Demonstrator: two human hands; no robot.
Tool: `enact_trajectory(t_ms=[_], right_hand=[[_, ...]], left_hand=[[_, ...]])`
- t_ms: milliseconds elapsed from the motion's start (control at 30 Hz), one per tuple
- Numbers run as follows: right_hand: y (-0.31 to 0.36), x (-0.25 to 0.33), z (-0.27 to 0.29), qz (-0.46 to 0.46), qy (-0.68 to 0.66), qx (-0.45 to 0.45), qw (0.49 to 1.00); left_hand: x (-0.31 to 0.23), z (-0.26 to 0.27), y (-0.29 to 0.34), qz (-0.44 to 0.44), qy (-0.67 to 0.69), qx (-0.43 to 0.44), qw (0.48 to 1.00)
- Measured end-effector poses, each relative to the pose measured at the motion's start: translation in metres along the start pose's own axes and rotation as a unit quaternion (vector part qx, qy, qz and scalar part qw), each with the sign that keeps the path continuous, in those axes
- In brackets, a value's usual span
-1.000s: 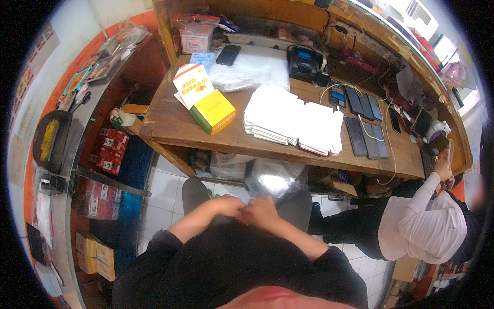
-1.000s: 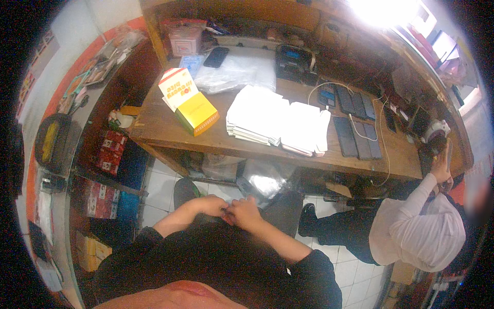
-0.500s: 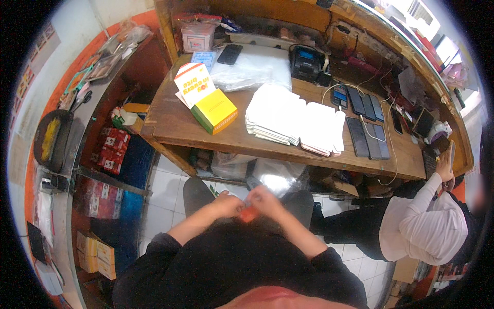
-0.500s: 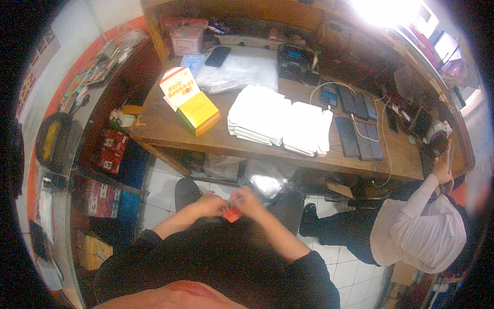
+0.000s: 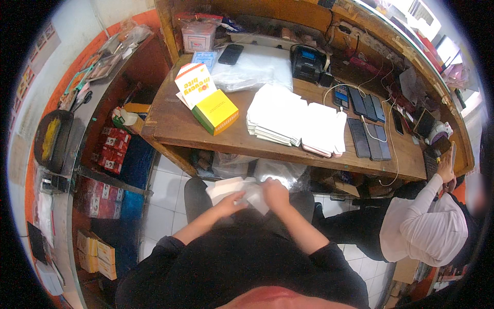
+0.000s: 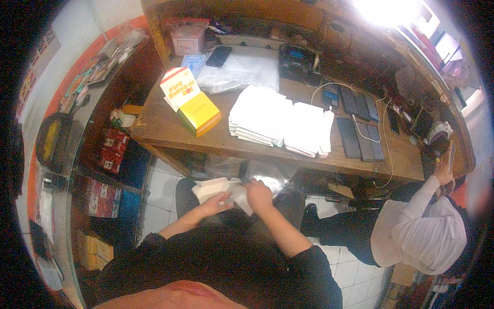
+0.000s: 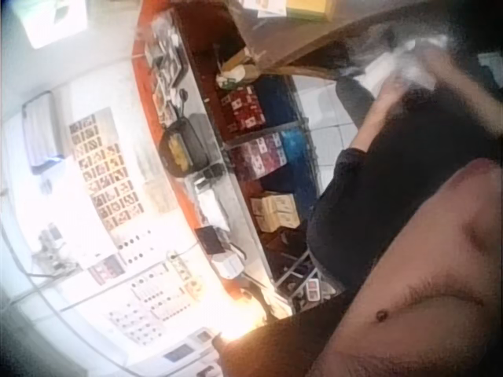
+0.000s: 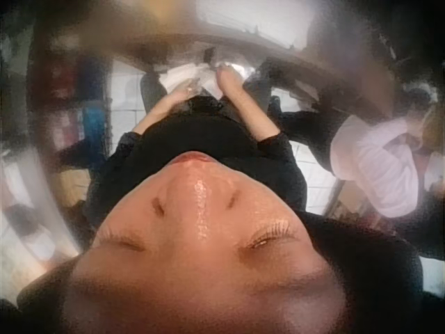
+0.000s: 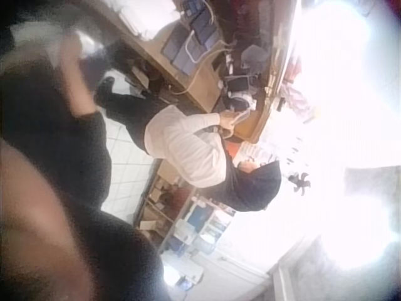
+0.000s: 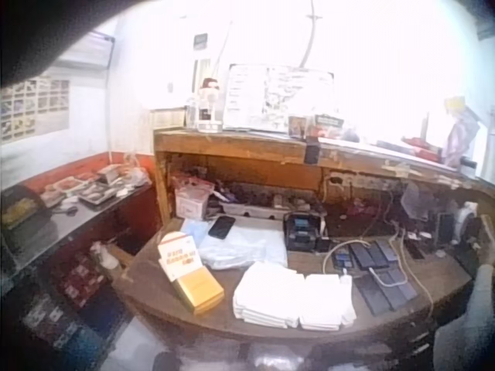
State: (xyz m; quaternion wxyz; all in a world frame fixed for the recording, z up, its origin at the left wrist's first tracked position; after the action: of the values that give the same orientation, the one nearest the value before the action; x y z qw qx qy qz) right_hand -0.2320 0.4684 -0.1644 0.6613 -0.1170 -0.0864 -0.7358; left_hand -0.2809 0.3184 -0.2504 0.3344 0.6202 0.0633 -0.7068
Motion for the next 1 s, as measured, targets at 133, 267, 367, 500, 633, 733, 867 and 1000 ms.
enact_trajectory(t_ms=[133, 267, 367, 500, 633, 733, 867, 1000], right_hand=[[0.014, 0.036, 0.027, 0.081, -0.002, -0.086, 0.993], [0.023, 0.044, 0.03, 0.139, -0.022, -0.114, 0.983], [0.02, 0.019, 0.022, 0.027, -0.075, -0.082, 0.993], [0.024, 0.011, 0.024, -0.042, -0.159, -0.112, 0.98], [0.02, 0.011, 0.011, -0.076, -0.159, -0.089, 0.98], [0.019, 0.001, -0.01, -0.102, -0.23, -0.103, 0.962], [0.017, -0.014, -0.04, -0.126, -0.41, -0.1, 0.898], [0.019, -0.002, -0.052, -0.18, -0.536, -0.056, 0.823]], left_hand=[[-0.019, -0.015, 0.003, 0.31, 0.46, 0.092, 0.827], [0.016, -0.009, -0.019, 0.264, 0.48, 0.058, 0.834], [0.021, -0.007, -0.023, 0.228, 0.443, 0.007, 0.867], [0.001, 0.005, -0.02, 0.123, 0.305, -0.073, 0.942], [-0.04, 0.016, -0.013, 0.005, -0.063, -0.119, 0.991], [-0.042, 0.019, -0.007, -0.073, -0.112, -0.166, 0.977], [-0.069, 0.027, -0.002, -0.06, -0.173, -0.177, 0.967], [-0.081, 0.026, 0.002, -0.062, -0.162, -0.185, 0.967]])
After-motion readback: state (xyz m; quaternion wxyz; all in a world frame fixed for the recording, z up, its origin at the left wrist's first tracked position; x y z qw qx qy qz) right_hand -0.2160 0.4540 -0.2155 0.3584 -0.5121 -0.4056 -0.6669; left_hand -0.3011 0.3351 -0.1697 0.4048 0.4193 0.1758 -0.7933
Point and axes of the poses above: each hand's wrist, its own y-axis away from the middle knuckle, its own z-axis out of the back of the hand, x = y × z, the point moved 9 cm from there along -y, towards the middle knuckle, and after that the axes turned 8 degrees about z, right-handed, at the moved point
